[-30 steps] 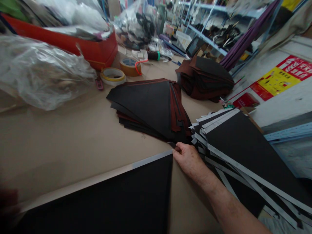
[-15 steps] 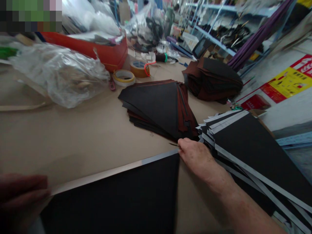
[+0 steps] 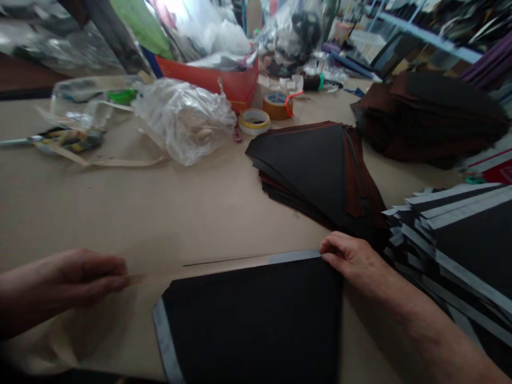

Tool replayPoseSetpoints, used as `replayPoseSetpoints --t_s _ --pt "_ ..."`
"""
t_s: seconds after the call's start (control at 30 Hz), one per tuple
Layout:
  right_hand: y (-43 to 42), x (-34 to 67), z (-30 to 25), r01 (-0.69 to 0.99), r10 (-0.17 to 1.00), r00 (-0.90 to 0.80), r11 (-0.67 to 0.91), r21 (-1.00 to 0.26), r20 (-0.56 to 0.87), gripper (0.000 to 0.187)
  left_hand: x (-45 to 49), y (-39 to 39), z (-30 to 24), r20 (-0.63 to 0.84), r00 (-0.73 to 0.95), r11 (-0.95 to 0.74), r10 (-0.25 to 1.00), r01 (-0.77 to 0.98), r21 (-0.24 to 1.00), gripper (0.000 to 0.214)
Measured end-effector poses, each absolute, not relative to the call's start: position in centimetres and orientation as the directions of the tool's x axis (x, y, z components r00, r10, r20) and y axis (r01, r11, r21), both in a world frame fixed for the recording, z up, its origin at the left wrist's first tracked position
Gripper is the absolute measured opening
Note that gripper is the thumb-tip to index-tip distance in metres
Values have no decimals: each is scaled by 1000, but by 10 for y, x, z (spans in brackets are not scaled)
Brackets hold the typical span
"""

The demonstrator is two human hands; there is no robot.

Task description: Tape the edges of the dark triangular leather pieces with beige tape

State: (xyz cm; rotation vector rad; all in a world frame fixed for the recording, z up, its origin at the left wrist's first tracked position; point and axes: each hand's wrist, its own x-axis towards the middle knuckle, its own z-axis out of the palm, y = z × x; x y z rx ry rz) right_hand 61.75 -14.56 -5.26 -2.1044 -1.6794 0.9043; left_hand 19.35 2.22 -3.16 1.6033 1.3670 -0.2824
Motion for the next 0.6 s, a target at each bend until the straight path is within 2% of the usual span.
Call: replayPoseSetpoints --t_s 0.1,0.27,0.47,0.6 --pt "-148 621 -55 768 953 125 -270 -580 -277 18 161 26 -28 -768 362 67 529 884 463 34" --pt "-148 619 -52 777 947 144 -287 -560 -286 29 122 29 -22 -811 280 96 513 921 378 45" --pt "-146 615 -49 785 964 152 -253 -565 -220 47 108 22 -18 -804 252 76 539 936 345 42" --pt "-147 619 -50 803 969 140 -232 -550 -205 40 106 28 -24 -769 225 81 598 938 337 44"
